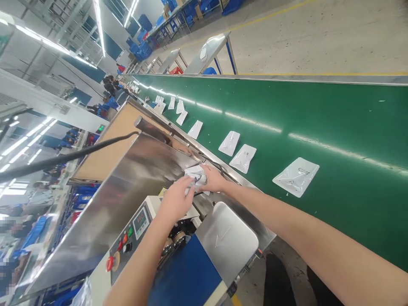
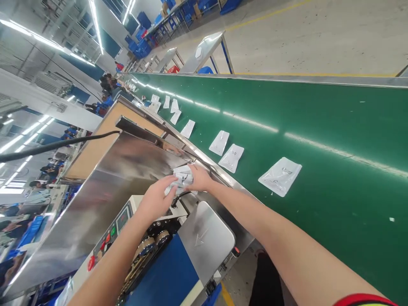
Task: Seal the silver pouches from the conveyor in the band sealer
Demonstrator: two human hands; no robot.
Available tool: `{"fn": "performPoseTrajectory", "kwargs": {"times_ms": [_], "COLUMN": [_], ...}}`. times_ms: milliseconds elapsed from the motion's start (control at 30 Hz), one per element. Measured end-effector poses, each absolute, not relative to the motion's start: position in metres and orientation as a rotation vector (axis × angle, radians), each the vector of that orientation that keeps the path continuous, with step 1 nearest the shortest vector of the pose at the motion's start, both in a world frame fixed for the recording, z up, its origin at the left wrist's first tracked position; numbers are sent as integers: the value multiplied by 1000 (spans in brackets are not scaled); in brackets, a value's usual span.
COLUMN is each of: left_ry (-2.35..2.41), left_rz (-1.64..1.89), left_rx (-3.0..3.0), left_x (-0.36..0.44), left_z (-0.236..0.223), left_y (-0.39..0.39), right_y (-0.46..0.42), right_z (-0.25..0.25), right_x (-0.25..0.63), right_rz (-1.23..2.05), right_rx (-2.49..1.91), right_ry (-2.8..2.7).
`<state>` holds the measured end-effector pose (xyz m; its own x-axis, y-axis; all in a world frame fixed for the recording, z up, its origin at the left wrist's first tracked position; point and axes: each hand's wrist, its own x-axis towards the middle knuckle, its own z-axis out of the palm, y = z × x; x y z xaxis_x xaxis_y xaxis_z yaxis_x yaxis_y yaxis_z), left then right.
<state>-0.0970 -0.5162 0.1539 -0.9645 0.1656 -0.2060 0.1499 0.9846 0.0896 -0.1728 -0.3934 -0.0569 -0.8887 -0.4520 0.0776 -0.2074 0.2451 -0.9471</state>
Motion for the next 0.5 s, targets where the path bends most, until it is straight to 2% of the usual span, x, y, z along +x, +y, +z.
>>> {"fn": "performPoseTrajectory", "kwargs": {"times_ms": [167, 333, 400, 500], "left_ry": [2942, 3019, 2994, 2918], "left_rz": [456, 694, 768, 899], "left_rx": [266, 168, 75, -138], "left_x": [17, 126, 163, 205], "left_z": [177, 170, 161, 141], "left_y": [-502, -493, -482, -464], "right_y": [-335, -197, -131, -57], "right_z": [-50, -42, -48, -62], "right_x": [-158, -126, -110, -87], "right_rz": [-1587, -1212, -950, -758], "right_rx": [-670, -786, -515, 414], "right_ry": [2436, 2624, 2862, 2959]}}
